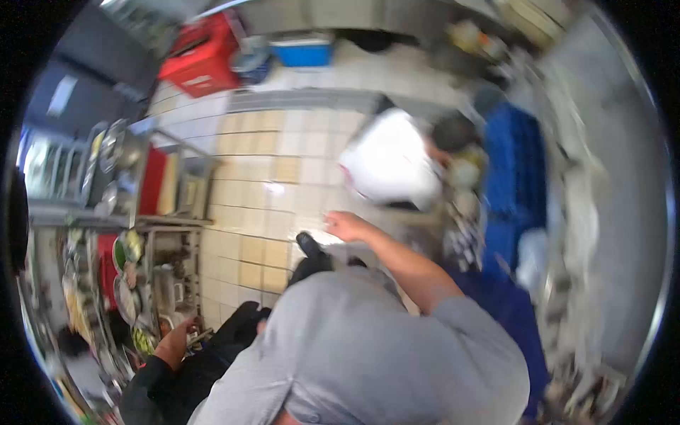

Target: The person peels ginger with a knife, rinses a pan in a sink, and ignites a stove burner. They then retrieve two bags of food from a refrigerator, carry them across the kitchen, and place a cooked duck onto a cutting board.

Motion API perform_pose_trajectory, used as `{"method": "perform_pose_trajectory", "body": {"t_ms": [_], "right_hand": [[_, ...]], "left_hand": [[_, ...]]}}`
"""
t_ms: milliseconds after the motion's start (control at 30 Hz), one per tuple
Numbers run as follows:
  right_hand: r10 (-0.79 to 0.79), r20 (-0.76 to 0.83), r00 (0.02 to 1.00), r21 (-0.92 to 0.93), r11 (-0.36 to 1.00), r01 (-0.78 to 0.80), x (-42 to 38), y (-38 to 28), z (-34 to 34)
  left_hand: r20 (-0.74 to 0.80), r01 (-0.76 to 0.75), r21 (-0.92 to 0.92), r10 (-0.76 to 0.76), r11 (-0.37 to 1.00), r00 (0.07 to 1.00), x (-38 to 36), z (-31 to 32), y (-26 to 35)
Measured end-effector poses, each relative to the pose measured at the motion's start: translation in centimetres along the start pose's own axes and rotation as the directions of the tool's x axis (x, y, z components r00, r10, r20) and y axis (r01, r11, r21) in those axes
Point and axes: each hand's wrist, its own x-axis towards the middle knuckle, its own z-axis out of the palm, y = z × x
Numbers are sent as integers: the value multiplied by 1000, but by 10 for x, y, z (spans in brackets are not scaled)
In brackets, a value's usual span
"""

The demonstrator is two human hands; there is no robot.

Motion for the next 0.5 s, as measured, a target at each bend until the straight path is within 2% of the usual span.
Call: {"method": "perform_pose_trajectory", "body": {"t_ms": [33, 67, 100, 133, 167, 200, 233, 267, 300, 333, 367, 400, 433, 467, 500], "right_hand": [[-52, 13, 999, -54, 997, 53, 41, 3, -7], [-9, -38, 999, -42, 999, 8, 81, 5, -13], [143, 10, 990, 91, 985, -144, 121, 17, -17], [107, -94, 990, -31, 993, -111, 164, 70, -6], [-34, -278, 960, -190, 982, -20, 180, 92, -8], [255, -217, 942, -334, 888, -317, 192, 89, -21], [414, -4, 910, -574, 745, -341, 210, 183, -4], [603, 73, 794, -682, 611, -402, 218, 266, 12], [658, 177, 732, -622, 651, -435, 215, 219, -3], [660, 202, 724, -443, 720, -533, 209, 162, -16], [642, 198, 741, -340, 754, -562, 214, 124, -26], [603, 212, 769, -277, 792, -544, 228, 81, -34], [568, 214, 795, -227, 820, -525, 251, 44, -41], [531, 195, 825, -189, 846, -499, 285, 24, -55], [475, 209, 855, -145, 879, -453, 327, 6, -72]], "left_hand": [[39, 330, -350, -338, 877, 940, -56, -115, 17], [-20, 248, -240, -260, 939, 965, -45, -125, 11], [-78, 170, -118, -180, 978, 981, -48, -114, 32], [-140, -71, 232, 105, 970, 985, -49, -123, 35], [-184, -80, 194, 117, 978, 976, -47, -140, 43], [-198, -98, 385, 185, 918, 963, -37, -158, 50], [-200, -93, 556, 242, 826, 950, -29, -159, 60], [-332, 31, 423, 123, 906, 935, 14, -132, 83], [-451, 100, 273, 36, 957, 892, 65, -110, 125], [-526, 106, 148, -12, 983, 850, 124, -87, 176], [-553, 57, 86, 1, 995, 833, 162, -90, 236], [-562, -9, 94, 60, 996, 825, 190, -113, 297], [-577, -74, 49, 88, 996, 812, 172, -156, 383], [-570, -70, 79, 103, 994, 816, 212, -209, 417], [-658, -205, 47, 185, 978, 730, 226, -248, 468]]}}
